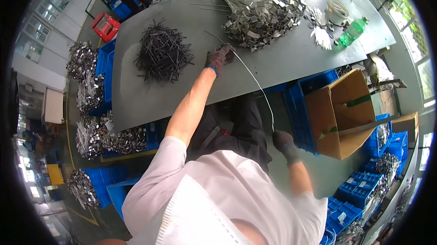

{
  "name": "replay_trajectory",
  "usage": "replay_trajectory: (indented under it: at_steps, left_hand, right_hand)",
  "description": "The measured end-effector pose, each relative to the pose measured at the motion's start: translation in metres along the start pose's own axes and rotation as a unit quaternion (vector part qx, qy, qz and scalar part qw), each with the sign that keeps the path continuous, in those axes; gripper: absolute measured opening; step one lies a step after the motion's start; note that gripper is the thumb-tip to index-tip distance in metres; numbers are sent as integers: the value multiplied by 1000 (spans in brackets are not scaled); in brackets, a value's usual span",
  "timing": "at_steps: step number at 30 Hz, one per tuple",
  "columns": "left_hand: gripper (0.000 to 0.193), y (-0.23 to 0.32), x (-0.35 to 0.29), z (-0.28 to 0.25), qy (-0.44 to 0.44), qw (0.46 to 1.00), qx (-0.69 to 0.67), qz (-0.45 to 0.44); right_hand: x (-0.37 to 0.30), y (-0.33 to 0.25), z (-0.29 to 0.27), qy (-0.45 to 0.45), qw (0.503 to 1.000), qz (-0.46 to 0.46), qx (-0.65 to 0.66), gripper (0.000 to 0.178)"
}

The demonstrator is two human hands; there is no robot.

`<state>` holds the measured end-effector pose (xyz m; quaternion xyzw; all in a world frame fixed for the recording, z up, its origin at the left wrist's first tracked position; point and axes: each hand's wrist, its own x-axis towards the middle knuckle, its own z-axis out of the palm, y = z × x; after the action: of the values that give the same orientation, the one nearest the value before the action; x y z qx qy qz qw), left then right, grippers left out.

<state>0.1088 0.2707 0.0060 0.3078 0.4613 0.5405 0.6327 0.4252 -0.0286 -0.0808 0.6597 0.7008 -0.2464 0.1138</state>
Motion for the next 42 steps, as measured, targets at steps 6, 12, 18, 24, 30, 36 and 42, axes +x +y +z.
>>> replay_trajectory:
  at_steps: [6, 12, 18, 24, 30, 36, 42]
  left_hand:
    - [17, -60, -59, 39, -126, 987, 100, -25]
    - [23, -65, -105, 11, -83, 996, -10, -32]
    - [23, -47, -50, -31, 3, 997, -32, -74]
    - [47, -23, -1, -157, 261, 722, 634, 90]
    - [34, 8, 1, -241, 313, 628, 708, -81]
    - [41, 7, -4, -247, 300, 670, 667, -127]
    - [41, 5, -24, -244, 277, 671, 675, -135]
  right_hand:
    - [88, -97, -100, 250, 801, -122, 530, 33]
    - [198, -148, -106, 432, 766, -160, 449, 51]
    - [230, -179, -136, 357, 919, -158, 55, 65]
    - [273, -119, -264, 546, 824, -6, 152, 38]
    - [296, -73, -258, 444, 836, 14, 322, 42]
    - [287, -59, -233, 354, 750, 103, 550, 52]
    - [290, -61, -240, 333, 892, 29, 305, 66]
